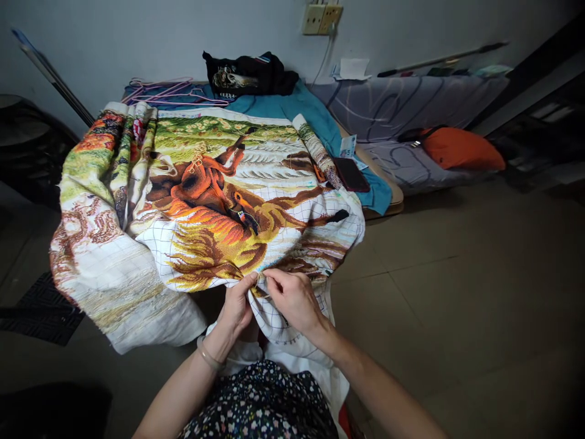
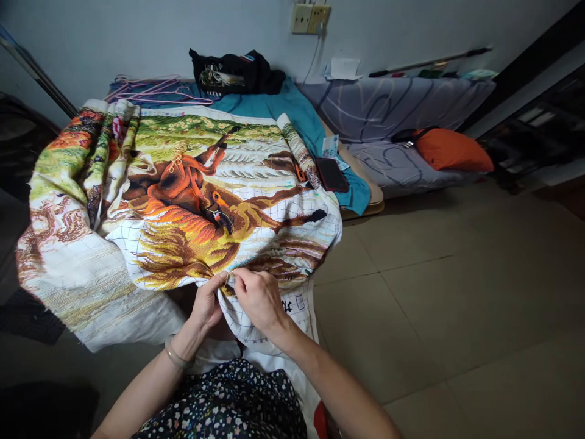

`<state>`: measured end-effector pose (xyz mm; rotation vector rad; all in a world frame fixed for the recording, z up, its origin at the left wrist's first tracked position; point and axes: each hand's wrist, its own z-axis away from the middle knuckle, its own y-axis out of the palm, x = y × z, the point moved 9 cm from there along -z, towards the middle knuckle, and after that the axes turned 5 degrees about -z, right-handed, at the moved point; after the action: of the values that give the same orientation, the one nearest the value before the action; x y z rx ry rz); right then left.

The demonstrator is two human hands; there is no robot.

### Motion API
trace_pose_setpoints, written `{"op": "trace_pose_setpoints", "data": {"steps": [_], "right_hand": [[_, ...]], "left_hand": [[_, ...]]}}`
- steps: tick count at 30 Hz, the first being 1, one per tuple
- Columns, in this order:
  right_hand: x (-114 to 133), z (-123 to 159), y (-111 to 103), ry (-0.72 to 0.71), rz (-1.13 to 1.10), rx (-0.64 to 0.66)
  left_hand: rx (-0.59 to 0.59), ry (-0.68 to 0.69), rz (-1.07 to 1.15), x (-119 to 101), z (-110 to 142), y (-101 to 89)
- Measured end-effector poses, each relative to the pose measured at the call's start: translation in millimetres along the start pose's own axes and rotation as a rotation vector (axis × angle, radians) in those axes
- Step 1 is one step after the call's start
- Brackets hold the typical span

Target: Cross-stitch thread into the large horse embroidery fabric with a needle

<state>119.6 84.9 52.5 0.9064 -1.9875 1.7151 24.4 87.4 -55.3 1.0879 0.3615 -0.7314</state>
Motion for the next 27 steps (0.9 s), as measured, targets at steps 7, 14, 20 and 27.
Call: {"op": "trace_pose_setpoints", "data": {"steps": [7, 14, 20, 27], "right_hand": [[-5, -3, 0, -0.048, -0.032, 0.029], [-8, -9, -7, -0.112, -0.115, -0.012], [-12, -11, -4, -0.113, -0.178, -0.027], [-2, -11, 0, -0.155, -0.106, -0.054]], "left_hand": [[-0.031, -0.008, 0.012, 1, 0, -1.9], [-0.059, -0.017, 0.010, 0, -1, -1.8], [-0.052, -0.026, 0.013, 1, -2, -1.3], [-0.050, -0.028, 0.008, 0, -2, -1.0]]}}
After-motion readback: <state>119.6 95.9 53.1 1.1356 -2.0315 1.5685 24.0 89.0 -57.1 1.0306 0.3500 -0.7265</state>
